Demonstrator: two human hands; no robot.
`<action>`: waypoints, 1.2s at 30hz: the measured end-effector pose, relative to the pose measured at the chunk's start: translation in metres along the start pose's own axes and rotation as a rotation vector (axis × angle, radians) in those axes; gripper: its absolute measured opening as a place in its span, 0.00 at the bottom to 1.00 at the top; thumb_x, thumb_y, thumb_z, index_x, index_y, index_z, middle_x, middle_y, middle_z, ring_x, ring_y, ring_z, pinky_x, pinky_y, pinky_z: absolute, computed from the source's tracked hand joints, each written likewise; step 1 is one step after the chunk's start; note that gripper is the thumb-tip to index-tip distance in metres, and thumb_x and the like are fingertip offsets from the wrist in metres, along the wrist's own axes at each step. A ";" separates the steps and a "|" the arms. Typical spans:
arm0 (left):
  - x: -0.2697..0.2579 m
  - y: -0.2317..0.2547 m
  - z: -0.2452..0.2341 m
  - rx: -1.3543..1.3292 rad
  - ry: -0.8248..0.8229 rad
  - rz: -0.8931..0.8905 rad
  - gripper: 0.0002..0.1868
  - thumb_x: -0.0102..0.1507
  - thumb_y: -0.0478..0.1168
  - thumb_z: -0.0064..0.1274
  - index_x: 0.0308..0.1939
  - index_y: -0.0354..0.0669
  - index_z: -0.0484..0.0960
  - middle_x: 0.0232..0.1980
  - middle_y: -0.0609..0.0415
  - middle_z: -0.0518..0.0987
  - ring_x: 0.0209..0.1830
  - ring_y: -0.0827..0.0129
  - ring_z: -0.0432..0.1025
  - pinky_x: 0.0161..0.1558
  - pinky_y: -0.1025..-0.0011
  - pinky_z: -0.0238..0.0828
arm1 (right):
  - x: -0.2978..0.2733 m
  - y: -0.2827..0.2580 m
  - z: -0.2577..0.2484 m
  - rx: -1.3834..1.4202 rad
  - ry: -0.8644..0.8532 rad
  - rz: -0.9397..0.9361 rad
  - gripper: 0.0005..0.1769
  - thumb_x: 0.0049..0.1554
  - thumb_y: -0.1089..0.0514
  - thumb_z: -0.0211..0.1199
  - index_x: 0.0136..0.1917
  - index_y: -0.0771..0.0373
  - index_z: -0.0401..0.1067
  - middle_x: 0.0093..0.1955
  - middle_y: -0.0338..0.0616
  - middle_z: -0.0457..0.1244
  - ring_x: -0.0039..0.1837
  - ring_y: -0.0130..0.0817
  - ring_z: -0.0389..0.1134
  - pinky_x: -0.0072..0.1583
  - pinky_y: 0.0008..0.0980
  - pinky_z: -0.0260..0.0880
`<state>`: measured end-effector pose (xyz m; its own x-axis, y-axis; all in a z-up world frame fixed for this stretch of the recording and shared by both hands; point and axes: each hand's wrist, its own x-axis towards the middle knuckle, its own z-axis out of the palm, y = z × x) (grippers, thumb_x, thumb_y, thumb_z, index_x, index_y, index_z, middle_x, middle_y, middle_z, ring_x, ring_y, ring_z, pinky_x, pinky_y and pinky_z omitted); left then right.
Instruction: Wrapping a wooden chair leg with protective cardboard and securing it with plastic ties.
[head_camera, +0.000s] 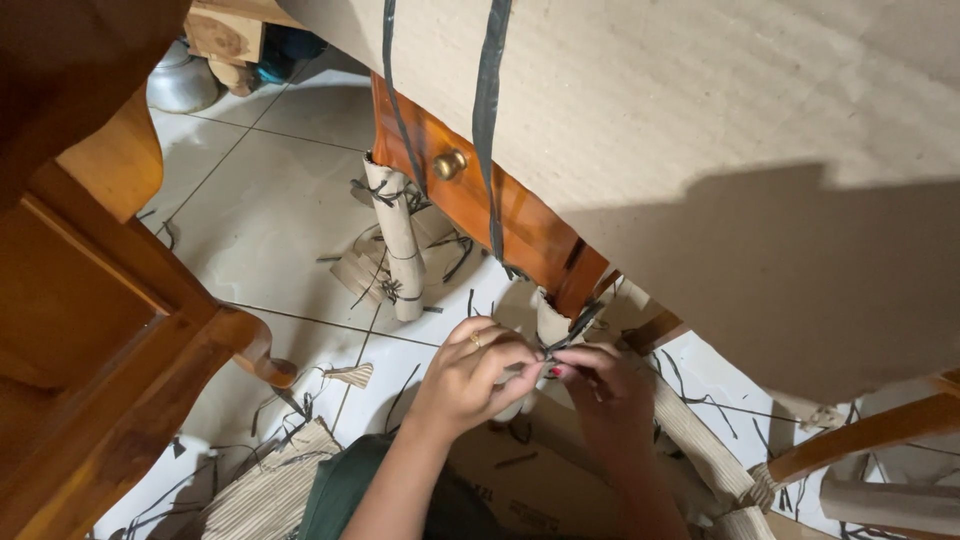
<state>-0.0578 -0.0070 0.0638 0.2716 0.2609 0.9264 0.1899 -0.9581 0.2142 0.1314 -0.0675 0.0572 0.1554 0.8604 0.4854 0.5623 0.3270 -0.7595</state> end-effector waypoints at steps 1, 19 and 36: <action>0.000 0.001 -0.003 0.029 -0.014 -0.002 0.13 0.65 0.32 0.62 0.45 0.42 0.72 0.40 0.54 0.83 0.38 0.65 0.78 0.51 0.63 0.72 | 0.001 -0.004 -0.001 -0.085 0.012 -0.030 0.06 0.56 0.59 0.66 0.47 0.56 0.82 0.46 0.36 0.73 0.46 0.27 0.73 0.48 0.26 0.70; -0.027 -0.011 -0.005 -0.147 -0.074 -0.317 0.21 0.62 0.27 0.61 0.29 0.45 0.62 0.37 0.54 0.79 0.41 0.67 0.79 0.45 0.69 0.72 | 0.007 0.016 -0.010 -0.229 0.183 -0.040 0.06 0.56 0.67 0.64 0.43 0.58 0.80 0.43 0.37 0.71 0.46 0.29 0.71 0.49 0.28 0.71; -0.101 0.004 0.084 -0.031 -1.578 -1.178 0.26 0.63 0.60 0.57 0.51 0.41 0.80 0.53 0.49 0.80 0.51 0.55 0.75 0.44 0.60 0.70 | -0.158 0.273 0.016 -0.581 -1.012 0.411 0.15 0.58 0.49 0.61 0.56 0.51 0.78 0.56 0.43 0.71 0.59 0.40 0.72 0.59 0.42 0.71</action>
<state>-0.0051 -0.0270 -0.0556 0.5027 0.4984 -0.7063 0.8638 -0.2572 0.4333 0.2472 -0.1076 -0.2340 -0.1467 0.8576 -0.4930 0.9374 -0.0386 -0.3462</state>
